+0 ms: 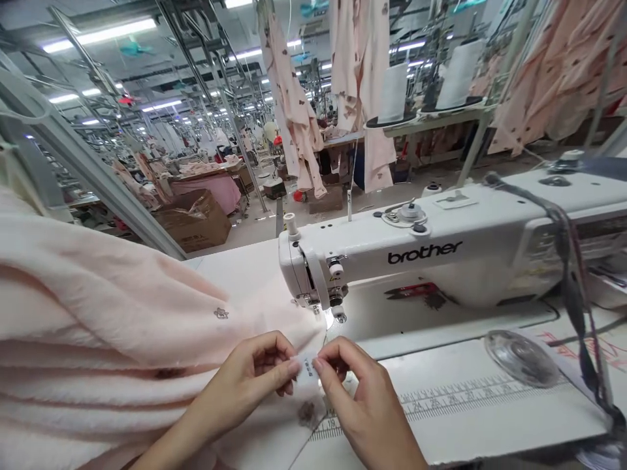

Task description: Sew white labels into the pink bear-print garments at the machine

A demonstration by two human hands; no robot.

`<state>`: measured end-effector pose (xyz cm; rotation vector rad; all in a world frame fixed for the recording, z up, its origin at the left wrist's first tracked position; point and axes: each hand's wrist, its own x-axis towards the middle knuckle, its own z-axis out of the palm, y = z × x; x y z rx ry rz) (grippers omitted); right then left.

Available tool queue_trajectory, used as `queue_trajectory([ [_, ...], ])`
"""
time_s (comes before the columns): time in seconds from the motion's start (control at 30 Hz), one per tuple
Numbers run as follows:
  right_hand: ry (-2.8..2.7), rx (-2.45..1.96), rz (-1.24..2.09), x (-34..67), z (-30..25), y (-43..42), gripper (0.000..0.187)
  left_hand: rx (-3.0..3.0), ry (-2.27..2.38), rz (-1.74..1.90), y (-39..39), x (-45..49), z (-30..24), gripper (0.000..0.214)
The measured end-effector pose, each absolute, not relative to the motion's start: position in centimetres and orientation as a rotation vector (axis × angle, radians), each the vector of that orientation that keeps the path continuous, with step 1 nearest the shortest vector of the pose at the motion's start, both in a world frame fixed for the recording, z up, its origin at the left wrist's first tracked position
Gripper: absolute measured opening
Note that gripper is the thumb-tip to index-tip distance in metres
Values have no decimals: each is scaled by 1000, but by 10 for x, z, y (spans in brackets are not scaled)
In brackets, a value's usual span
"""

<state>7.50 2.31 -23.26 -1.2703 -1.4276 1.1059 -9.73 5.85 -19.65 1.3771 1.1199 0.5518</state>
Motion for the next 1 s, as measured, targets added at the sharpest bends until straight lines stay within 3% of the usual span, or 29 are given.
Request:
queue_trajectory([
  [0.2,-1520,-1163,966,70,-236,30,21,1411,1066,535,56,-90,-201,24],
  [0.4,-1148,-1000,1240,63,-241,32,26,1096,958,858,56,-85,-213,26],
  [0.5,-1128,-962,1242,63,-242,31,20,1145,933,759,54,-84,-215,27],
  [0.7,-1662,-1207,1004,80,-240,30,20,1724,1246,590,55,-91,-206,31],
  [1.0,-1639,-1294,1017,80,-242,27,27,1309,1132,574,59,-89,-212,33],
])
